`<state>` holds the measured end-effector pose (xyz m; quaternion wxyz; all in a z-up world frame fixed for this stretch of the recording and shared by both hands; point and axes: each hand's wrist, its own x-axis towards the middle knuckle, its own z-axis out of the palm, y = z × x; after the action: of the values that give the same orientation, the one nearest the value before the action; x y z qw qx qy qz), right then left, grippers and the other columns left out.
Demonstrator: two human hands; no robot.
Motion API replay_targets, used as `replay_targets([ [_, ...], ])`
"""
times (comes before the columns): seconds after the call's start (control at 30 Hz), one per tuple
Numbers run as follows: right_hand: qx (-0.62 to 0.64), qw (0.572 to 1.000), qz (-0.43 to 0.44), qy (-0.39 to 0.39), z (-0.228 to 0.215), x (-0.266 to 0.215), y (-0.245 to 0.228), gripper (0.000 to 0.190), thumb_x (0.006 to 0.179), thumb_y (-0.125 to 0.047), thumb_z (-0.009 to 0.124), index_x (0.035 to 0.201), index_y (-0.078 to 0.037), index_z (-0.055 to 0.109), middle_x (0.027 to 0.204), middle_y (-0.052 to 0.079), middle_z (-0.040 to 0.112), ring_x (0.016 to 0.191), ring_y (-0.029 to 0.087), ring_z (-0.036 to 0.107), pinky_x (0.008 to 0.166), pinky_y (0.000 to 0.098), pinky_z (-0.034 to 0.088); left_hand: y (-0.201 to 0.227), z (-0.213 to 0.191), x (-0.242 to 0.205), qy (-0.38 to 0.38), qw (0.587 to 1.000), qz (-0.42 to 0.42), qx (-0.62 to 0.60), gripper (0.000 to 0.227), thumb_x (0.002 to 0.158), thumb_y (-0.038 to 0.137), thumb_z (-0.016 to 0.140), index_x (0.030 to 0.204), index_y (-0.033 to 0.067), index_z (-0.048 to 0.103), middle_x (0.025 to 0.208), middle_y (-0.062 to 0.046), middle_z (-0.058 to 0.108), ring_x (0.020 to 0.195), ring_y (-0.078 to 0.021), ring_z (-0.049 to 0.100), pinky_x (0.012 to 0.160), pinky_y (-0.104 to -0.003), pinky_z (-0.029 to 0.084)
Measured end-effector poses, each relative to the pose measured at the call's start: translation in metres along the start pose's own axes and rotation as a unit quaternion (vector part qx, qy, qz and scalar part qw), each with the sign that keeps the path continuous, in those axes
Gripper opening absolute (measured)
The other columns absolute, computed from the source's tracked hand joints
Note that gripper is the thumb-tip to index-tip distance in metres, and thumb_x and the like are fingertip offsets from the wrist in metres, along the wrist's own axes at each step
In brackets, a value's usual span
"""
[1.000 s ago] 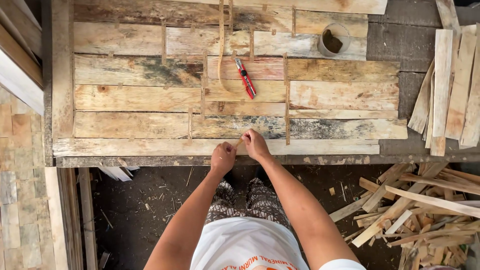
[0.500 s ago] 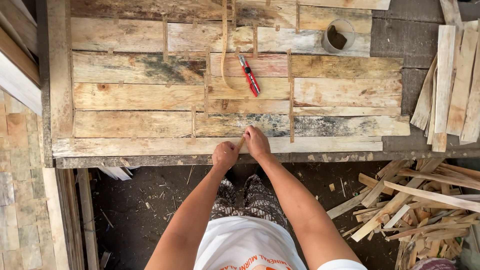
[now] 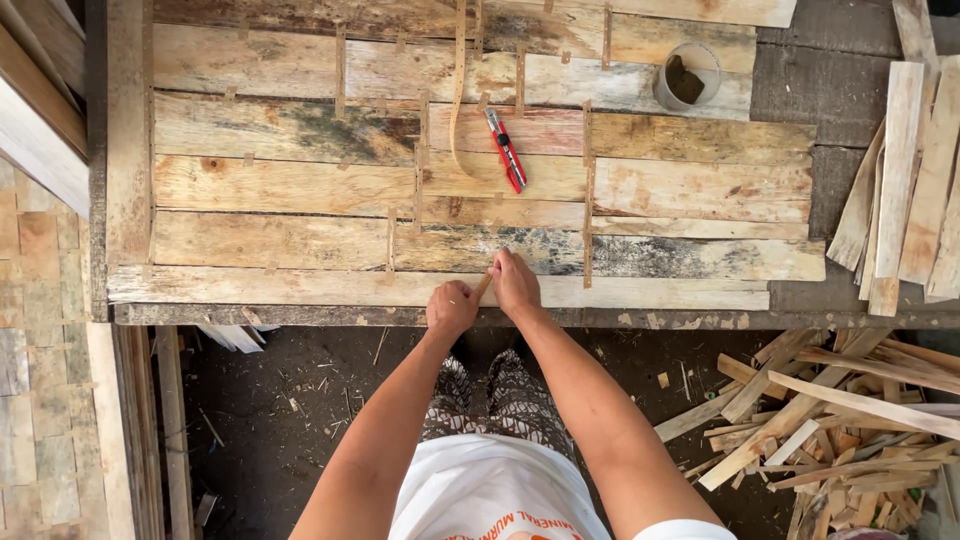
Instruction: Applying paper tape to the joints and edges of wooden planks on a workbench.
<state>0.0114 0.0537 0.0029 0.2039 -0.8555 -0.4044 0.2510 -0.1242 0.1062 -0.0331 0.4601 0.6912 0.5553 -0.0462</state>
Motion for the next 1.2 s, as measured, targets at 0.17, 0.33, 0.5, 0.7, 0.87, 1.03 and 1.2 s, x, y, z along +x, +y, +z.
replay_targets([
  [0.17,0.04,0.999,0.0,-0.004,0.01,0.016,0.027,0.026,0.094,-0.019,0.072,0.098,-0.006,0.05,0.089,0.013,0.068,0.081,0.035,0.068,0.069,0.0468,0.052,0.001,0.001,0.002,-0.001,1.0,0.0,0.013,0.02,0.083,0.031,0.075,0.084,0.0117,0.08,0.085,-0.014,0.077,0.085,-0.0327,0.074,0.08,-0.044,0.059],
  [0.33,0.04,0.999,0.024,-0.002,0.008,0.021,0.025,0.036,0.089,-0.022,0.08,0.097,-0.004,0.05,0.084,0.016,0.07,0.079,0.037,0.068,0.069,0.0476,0.052,0.003,-0.002,0.003,-0.003,1.0,-0.015,0.01,0.019,0.082,0.03,0.074,0.084,0.012,0.08,0.084,-0.014,0.077,0.083,-0.0325,0.074,0.079,-0.043,0.059],
  [0.5,0.072,0.997,-0.005,-0.019,0.001,0.01,0.027,0.048,0.08,-0.026,0.086,0.1,-0.005,0.048,0.082,0.016,0.068,0.076,0.036,0.069,0.068,0.045,0.054,0.002,-0.001,0.0,-0.016,0.999,-0.009,0.027,0.023,0.083,0.033,0.074,0.084,0.0111,0.08,0.084,-0.015,0.076,0.084,-0.0343,0.074,0.077,-0.044,0.059],
  [0.7,0.05,0.998,-0.006,-0.03,0.012,0.017,0.039,0.048,0.084,-0.026,0.087,0.103,-0.007,0.048,0.086,0.014,0.068,0.08,0.034,0.069,0.067,0.0453,0.053,-0.002,0.004,0.004,0.014,1.0,-0.002,0.026,0.023,0.081,0.036,0.075,0.083,0.0126,0.079,0.082,-0.014,0.075,0.083,-0.0353,0.073,0.075,-0.047,0.058],
  [0.87,0.039,0.998,-0.042,-0.004,0.009,0.012,0.031,0.058,0.073,-0.028,0.093,0.102,-0.006,0.048,0.083,0.015,0.066,0.076,0.036,0.066,0.067,0.046,0.053,0.019,-0.015,-0.009,-0.009,0.999,-0.031,0.042,0.041,0.086,0.052,0.074,0.08,0.0119,0.078,0.081,-0.015,0.075,0.084,-0.0353,0.073,0.076,-0.045,0.058],
  [1.03,0.057,0.997,-0.003,-0.044,0.014,0.021,0.048,0.051,0.081,-0.031,0.091,0.102,-0.008,0.051,0.087,0.012,0.069,0.079,0.032,0.069,0.07,0.0437,0.054,0.007,-0.001,-0.002,0.002,0.999,-0.021,0.047,0.033,0.082,0.048,0.075,0.081,0.0158,0.08,0.082,-0.012,0.077,0.084,-0.0336,0.075,0.076,-0.044,0.058],
  [1.2,0.009,0.999,-0.005,-0.048,-0.004,0.017,0.023,0.065,0.065,-0.032,0.099,0.095,-0.004,0.049,0.084,0.015,0.065,0.077,0.035,0.065,0.068,0.0454,0.051,0.019,-0.009,-0.012,-0.013,0.997,-0.017,0.07,0.031,0.082,0.048,0.077,0.088,0.018,0.079,0.087,-0.006,0.078,0.09,-0.0273,0.073,0.09,-0.045,0.05],
])
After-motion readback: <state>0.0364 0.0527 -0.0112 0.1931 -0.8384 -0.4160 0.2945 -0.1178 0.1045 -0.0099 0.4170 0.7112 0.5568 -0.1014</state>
